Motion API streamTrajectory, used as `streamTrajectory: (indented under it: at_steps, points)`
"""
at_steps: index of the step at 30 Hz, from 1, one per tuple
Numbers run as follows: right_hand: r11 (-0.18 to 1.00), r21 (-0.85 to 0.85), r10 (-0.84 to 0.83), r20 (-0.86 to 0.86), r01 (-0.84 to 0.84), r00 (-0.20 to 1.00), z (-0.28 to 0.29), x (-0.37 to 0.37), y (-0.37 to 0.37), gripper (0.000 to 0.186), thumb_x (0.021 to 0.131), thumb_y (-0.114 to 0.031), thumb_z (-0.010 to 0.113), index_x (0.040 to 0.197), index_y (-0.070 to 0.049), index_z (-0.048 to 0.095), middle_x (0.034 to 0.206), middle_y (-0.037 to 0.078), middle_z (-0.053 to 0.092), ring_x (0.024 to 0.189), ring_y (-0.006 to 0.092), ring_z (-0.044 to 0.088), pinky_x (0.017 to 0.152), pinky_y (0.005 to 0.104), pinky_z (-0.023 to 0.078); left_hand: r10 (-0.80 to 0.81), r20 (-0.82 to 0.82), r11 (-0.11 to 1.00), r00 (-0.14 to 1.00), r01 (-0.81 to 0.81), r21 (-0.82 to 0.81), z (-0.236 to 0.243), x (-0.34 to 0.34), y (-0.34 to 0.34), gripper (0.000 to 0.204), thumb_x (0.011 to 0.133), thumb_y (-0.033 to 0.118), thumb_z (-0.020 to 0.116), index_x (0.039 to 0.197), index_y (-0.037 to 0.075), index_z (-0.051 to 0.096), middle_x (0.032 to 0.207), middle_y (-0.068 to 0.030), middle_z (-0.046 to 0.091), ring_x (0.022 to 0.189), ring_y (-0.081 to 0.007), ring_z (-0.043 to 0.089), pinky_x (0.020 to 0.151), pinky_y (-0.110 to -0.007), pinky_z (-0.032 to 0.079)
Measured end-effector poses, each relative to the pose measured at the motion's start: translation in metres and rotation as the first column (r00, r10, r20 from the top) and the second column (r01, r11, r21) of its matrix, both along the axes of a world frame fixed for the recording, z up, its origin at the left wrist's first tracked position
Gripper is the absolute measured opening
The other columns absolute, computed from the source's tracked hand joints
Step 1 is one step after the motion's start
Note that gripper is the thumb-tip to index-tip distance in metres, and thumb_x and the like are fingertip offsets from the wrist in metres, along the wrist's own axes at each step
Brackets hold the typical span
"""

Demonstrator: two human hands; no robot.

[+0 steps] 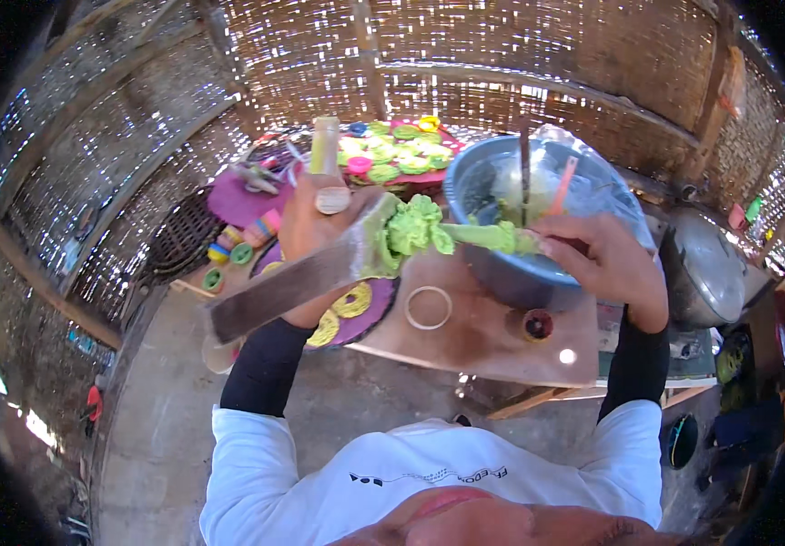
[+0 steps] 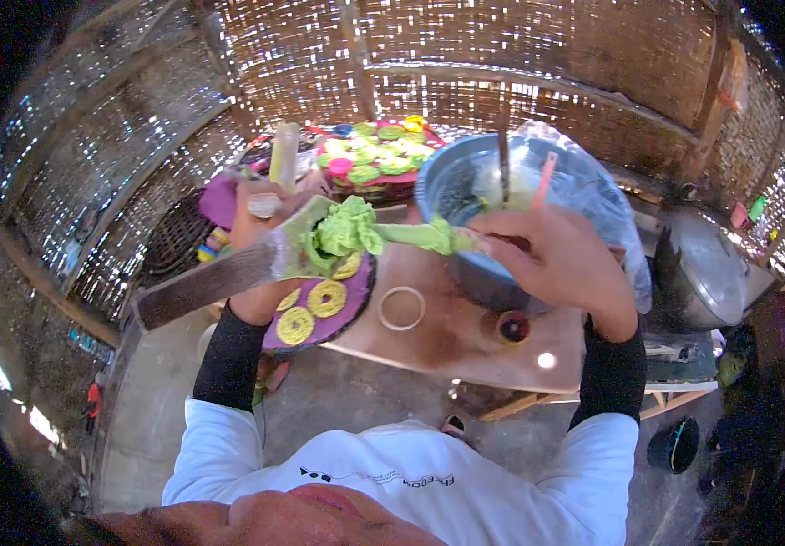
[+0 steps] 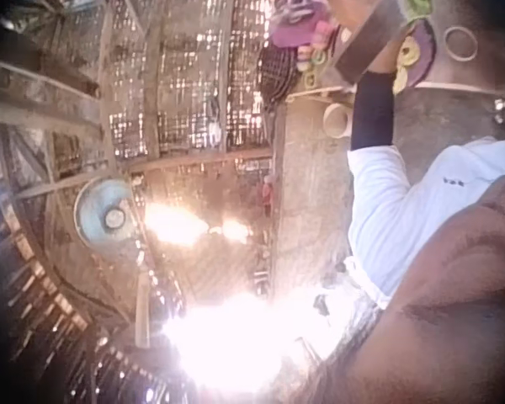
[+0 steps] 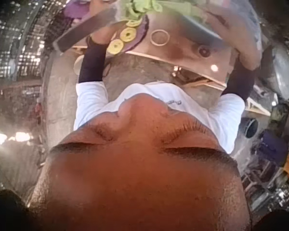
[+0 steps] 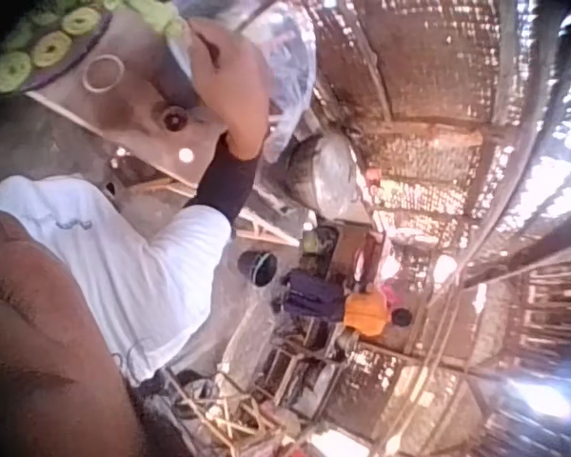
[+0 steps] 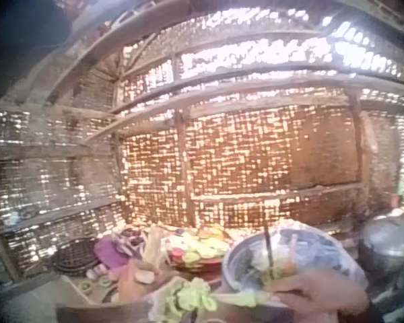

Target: The person prepares colorful food rings by applying a yellow paste using a wooden tool and placing them onto a purple circular base.

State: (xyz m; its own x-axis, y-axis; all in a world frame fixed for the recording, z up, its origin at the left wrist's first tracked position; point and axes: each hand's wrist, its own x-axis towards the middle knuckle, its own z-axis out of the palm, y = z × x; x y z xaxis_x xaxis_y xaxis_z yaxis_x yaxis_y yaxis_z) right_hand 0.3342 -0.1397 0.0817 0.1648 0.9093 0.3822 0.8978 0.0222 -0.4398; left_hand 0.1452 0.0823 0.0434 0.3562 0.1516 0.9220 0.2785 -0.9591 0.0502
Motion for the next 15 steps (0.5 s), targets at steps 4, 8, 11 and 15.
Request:
streamTrajectory:
  at_steps: [4,8,11,15]
  points:
    - [0.995,0.104,-0.055,0.51,0.002,0.858,0.003,-0.09,0.052,0.025,0.074,-0.016,0.053,0.097,-0.011,0.059,0.071,0.01,0.06,0.059,0.0269,0.059,0.049,0.0365,0.045,0.175,-0.072,0.969,0.982,-0.185,-0.163,-0.001,-0.041,-0.002,0.035,0.065,0.026,0.07,0.092,0.009,0.056,0.075,-0.0103,0.052,0.073,-0.0298,0.053,0.063,-0.04,0.04]
    - [0.957,0.286,-0.15,0.628,-0.047,0.763,-0.015,-0.167,0.064,0.032,0.07,-0.014,0.053,0.102,-0.014,0.055,0.061,0.006,0.055,0.054,0.0224,0.058,0.046,0.0332,0.045,0.167,-0.277,0.983,0.946,-0.139,0.118,0.014,-0.106,0.003,0.035,0.066,0.018,0.062,0.1,0.015,0.058,0.086,-0.0106,0.043,0.074,-0.0289,0.048,0.061,-0.038,0.04]
    - [0.948,0.301,-0.075,0.536,-0.107,0.841,-0.023,-0.177,0.051,0.027,0.073,-0.012,0.052,0.1,-0.013,0.056,0.061,0.006,0.054,0.052,0.0223,0.057,0.044,0.0324,0.044,0.274,-0.224,0.961,0.935,-0.254,0.114,0.004,-0.148,0.015,0.032,0.064,0.021,0.063,0.095,0.015,0.061,0.085,-0.0108,0.044,0.072,-0.0276,0.048,0.061,-0.038,0.04]
    - [0.938,0.344,-0.106,0.388,-0.037,0.916,-0.013,-0.186,0.044,0.026,0.075,-0.012,0.054,0.101,-0.014,0.057,0.063,0.008,0.055,0.053,0.0233,0.056,0.044,0.0341,0.042,0.484,-0.161,0.875,0.86,-0.476,0.088,-0.013,-0.194,0.035,0.036,0.06,0.022,0.068,0.095,0.016,0.063,0.084,-0.0096,0.045,0.074,-0.0262,0.049,0.06,-0.036,0.04]
